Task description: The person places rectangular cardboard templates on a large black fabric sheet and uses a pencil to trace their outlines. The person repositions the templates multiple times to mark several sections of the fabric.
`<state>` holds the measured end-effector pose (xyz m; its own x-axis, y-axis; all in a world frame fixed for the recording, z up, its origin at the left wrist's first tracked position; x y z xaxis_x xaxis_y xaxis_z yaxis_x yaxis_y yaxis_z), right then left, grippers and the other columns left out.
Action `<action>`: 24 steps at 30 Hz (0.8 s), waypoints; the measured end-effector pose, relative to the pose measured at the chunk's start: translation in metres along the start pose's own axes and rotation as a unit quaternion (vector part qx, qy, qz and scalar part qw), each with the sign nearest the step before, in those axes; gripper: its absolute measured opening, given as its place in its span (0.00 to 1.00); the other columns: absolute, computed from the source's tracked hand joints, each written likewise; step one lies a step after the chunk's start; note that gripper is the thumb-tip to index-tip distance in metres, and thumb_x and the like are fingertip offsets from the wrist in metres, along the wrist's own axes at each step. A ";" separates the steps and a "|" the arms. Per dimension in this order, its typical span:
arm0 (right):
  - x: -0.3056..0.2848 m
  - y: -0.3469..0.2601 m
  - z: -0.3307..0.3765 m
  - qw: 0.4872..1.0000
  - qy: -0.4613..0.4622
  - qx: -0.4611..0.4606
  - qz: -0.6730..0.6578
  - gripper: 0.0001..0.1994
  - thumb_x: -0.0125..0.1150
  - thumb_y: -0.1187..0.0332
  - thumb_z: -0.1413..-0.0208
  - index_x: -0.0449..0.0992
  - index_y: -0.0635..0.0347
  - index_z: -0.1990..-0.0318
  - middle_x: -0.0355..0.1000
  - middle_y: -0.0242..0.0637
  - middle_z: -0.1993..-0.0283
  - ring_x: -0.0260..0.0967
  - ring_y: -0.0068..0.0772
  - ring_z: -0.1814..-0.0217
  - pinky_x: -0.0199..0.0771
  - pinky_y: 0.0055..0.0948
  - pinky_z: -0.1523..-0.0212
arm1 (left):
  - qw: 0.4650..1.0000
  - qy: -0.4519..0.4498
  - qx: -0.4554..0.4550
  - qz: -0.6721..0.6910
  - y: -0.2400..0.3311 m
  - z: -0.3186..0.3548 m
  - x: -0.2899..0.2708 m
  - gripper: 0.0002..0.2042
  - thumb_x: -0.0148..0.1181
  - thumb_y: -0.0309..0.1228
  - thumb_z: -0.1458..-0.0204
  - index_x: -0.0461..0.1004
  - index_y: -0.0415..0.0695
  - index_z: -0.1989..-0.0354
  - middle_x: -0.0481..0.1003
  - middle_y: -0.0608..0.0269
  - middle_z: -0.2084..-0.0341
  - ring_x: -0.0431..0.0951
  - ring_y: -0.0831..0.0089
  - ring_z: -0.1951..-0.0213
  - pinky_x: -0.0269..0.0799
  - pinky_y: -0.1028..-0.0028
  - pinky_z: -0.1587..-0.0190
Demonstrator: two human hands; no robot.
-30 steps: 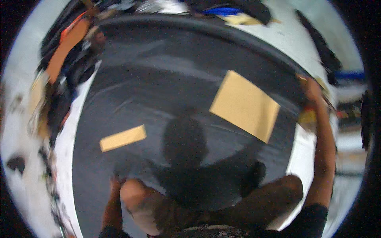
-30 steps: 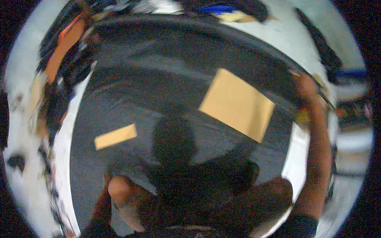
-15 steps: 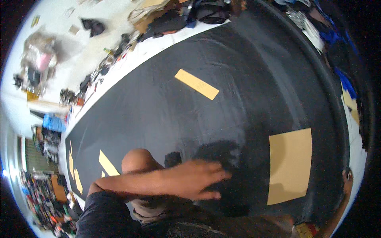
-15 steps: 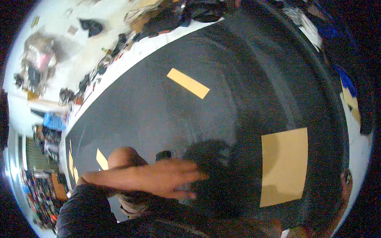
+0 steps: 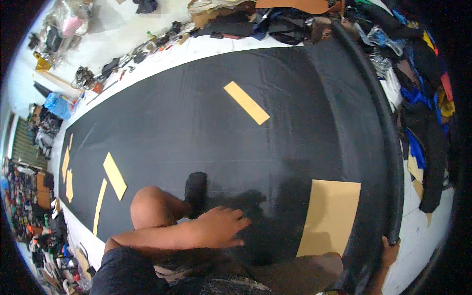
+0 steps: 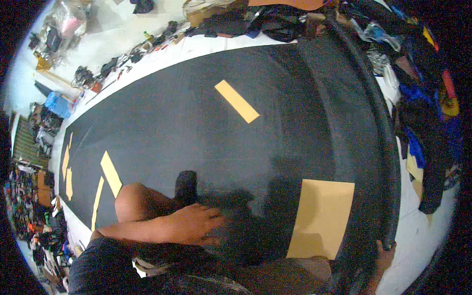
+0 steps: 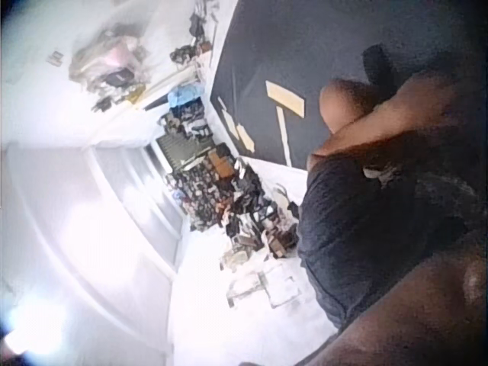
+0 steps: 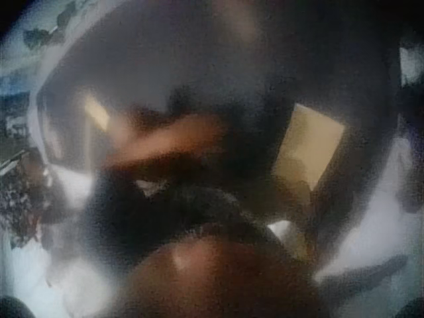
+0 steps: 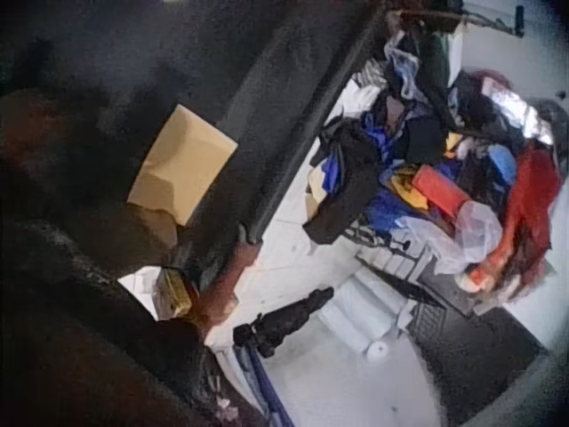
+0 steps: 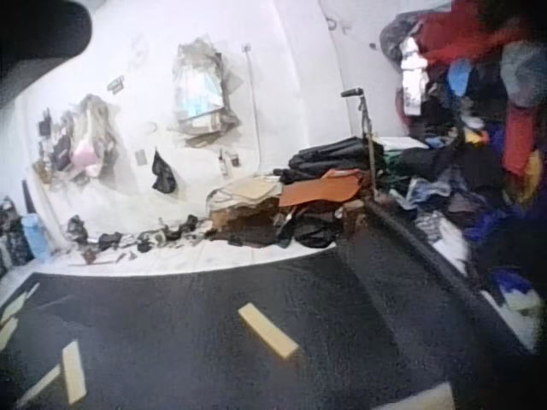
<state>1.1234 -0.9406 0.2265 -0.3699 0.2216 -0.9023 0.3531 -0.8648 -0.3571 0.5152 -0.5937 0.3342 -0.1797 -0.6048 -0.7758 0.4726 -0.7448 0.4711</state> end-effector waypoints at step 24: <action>0.000 -0.036 0.056 0.928 0.275 0.116 0.224 0.53 0.76 0.49 0.59 0.49 0.47 0.27 0.59 0.46 0.32 0.54 0.55 0.29 0.74 0.47 0.42 | 0.989 -0.115 -0.048 -0.083 -0.028 -0.085 0.049 0.31 0.58 0.53 0.46 0.68 0.44 0.39 0.72 0.45 0.49 0.73 0.45 0.47 0.71 0.53 0.47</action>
<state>1.0627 -0.9350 0.2530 0.2860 -0.0419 -0.9573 0.1471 -0.9853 0.0871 0.5671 -0.5785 0.2476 -0.4472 -0.5326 -0.7185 0.4975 -0.8157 0.2950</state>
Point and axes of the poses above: each hand's wrist, its own z-axis away from the middle knuckle, its own x-axis out of the palm, y = z × x, the point moved 8 cm from there along -z, towards the middle knuckle
